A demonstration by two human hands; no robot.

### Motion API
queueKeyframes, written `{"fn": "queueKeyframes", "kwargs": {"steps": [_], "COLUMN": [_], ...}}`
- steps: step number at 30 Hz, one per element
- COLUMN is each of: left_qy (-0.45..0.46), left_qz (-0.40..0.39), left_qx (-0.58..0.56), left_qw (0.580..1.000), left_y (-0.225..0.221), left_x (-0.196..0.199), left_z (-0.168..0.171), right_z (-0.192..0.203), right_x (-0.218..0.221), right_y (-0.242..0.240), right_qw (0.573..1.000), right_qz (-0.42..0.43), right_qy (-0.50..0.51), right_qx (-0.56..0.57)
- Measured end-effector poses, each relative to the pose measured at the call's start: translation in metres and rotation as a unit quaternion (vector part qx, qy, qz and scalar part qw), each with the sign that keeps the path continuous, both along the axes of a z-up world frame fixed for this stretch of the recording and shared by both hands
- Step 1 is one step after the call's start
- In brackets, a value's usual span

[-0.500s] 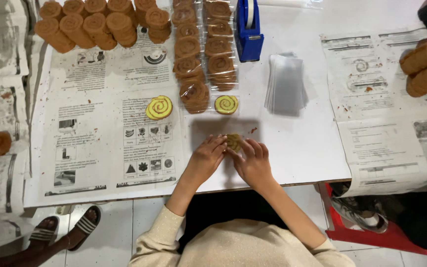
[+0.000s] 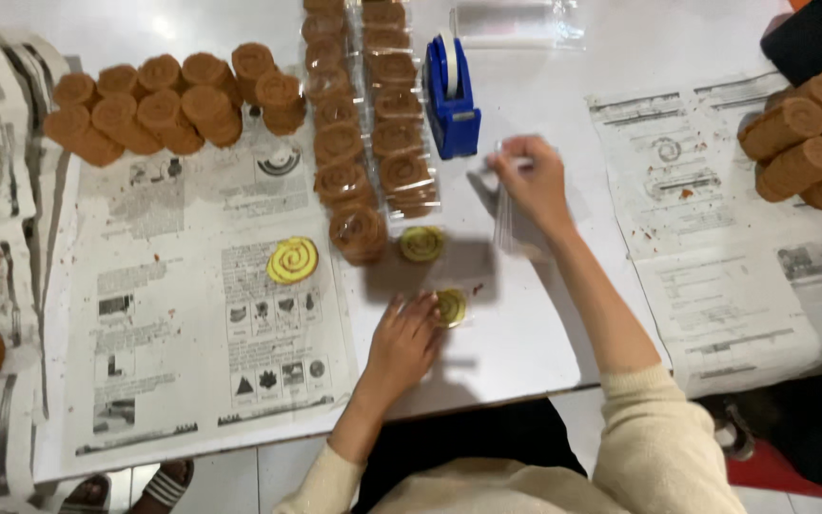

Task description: The person packages small bread rolls by placing them into plastic bags and sealing the bags using a tape dispenser.

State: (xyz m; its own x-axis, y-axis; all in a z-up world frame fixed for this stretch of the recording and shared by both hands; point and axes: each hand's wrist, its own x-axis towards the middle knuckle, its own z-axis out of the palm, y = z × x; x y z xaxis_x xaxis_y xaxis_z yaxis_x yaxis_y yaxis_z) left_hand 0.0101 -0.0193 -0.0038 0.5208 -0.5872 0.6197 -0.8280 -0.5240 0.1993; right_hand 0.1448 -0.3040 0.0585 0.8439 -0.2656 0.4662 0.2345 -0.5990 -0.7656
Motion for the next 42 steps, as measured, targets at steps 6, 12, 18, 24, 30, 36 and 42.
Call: {"fn": "queueKeyframes", "kwargs": {"steps": [6,12,18,24,30,36,42], "left_qy": [0.050,0.120,0.123,0.119,0.107,0.097,-0.006], "left_qz": [-0.026,-0.031,-0.037,-0.037,-0.041,-0.023,0.020], "left_qx": [-0.005,-0.036,-0.033,-0.032,-0.030,-0.019,0.007], "left_qw": [0.998,0.992,0.991,0.992,0.993,0.995,1.000], "left_y": [0.002,0.001,0.002,0.003,0.003,0.002,0.001], "left_x": [-0.003,0.000,0.001,0.000,0.001,0.002,0.003], "left_z": [0.025,0.028,0.029,0.032,0.029,0.049,0.011], "right_z": [0.005,0.047,0.028,0.037,-0.003,-0.072,-0.063], "right_x": [0.113,0.121,0.128,0.087,0.087,0.101,0.041], "right_y": [-0.010,0.013,0.004,0.016,0.013,0.001,0.006], "right_qw": [0.968,0.896,0.895,0.895,0.929,0.998,0.996], "right_qz": [-0.045,-0.056,-0.079,-0.042,-0.055,-0.019,-0.039], "right_qy": [0.247,0.387,0.348,0.343,0.272,0.025,0.020], "right_qx": [0.017,0.213,0.268,0.284,0.245,-0.045,-0.073]}}
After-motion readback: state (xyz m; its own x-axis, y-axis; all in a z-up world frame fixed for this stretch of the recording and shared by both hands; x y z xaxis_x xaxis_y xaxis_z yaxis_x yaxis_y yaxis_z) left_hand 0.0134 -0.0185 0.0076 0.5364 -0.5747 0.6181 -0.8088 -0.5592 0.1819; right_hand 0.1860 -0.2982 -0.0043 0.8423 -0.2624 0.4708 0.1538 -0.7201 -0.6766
